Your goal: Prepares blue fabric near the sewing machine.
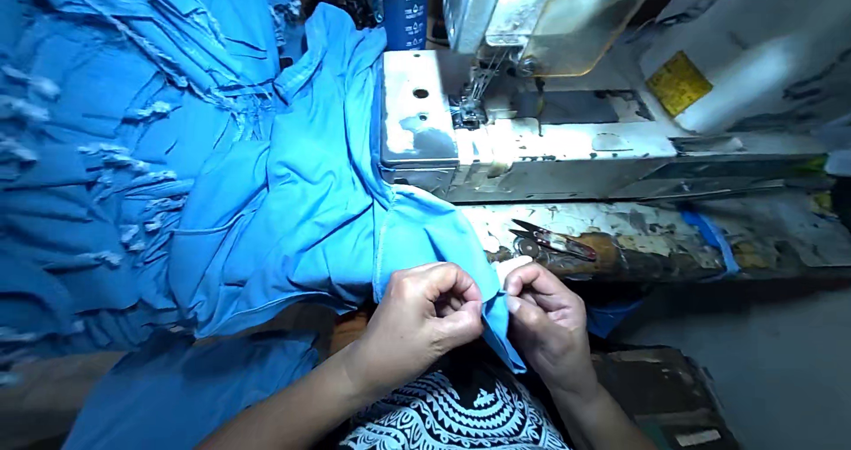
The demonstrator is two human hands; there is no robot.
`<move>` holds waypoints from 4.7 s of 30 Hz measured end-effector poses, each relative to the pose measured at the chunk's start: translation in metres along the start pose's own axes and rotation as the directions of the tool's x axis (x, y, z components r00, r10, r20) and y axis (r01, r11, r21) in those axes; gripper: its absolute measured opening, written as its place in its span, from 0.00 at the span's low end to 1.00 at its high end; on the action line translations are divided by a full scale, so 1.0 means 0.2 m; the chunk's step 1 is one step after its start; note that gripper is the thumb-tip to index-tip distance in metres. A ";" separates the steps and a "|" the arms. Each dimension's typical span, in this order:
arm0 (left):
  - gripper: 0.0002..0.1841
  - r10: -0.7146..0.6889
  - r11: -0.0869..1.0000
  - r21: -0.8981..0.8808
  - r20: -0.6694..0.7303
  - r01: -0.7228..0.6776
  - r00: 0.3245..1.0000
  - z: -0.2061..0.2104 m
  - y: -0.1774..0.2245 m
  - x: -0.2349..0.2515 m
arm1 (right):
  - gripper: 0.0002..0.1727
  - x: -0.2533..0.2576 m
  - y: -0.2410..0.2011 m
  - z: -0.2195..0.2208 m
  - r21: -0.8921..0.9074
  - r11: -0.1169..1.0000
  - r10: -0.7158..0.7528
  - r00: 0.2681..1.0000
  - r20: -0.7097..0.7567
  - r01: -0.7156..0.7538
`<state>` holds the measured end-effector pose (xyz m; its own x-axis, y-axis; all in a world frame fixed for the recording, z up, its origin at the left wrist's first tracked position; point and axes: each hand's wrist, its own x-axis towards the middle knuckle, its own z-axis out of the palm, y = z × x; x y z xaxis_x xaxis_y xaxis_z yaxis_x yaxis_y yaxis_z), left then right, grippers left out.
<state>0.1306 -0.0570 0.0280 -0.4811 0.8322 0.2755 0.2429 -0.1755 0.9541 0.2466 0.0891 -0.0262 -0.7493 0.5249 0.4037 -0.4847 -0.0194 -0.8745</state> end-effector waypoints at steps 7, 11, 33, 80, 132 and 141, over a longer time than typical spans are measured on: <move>0.07 -0.023 0.994 0.105 -0.006 0.024 1.000 -0.02 -0.07 -0.04 | 0.24 0.01 -0.04 0.06 0.042 0.979 0.196 0.979 0.055 -0.198; 0.10 -0.077 0.915 -0.398 -0.003 0.069 0.997 -0.22 0.13 0.08 | 0.31 0.02 -0.01 0.02 -0.566 0.816 0.070 0.992 -0.102 -0.115; 0.09 0.390 0.801 0.559 -0.217 -0.213 0.895 -0.46 0.10 -0.23 | 0.10 0.10 -0.16 0.14 -0.485 0.845 -0.206 0.974 0.091 0.224; 0.04 0.631 0.533 0.666 0.098 -0.522 0.769 -0.45 0.26 0.68 | 0.25 0.64 -0.15 0.02 -0.329 0.943 -0.009 0.996 0.091 0.038; 0.16 0.171 -0.033 0.719 0.689 -0.695 0.704 -0.57 0.52 0.83 | 0.10 0.53 0.11 -0.01 -0.463 0.857 -0.162 0.971 0.174 0.226; 0.16 0.210 -0.044 0.716 0.688 -0.697 0.694 -0.56 0.53 0.80 | 0.09 0.54 0.11 -0.01 -0.446 0.862 -0.181 0.968 0.173 0.241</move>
<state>-0.0155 -0.0004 0.1858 0.2968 0.9031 0.3105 0.9276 -0.1953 -0.3185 0.1562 0.1460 -0.0028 -0.7159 0.3642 0.5957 -0.3975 0.4889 -0.7765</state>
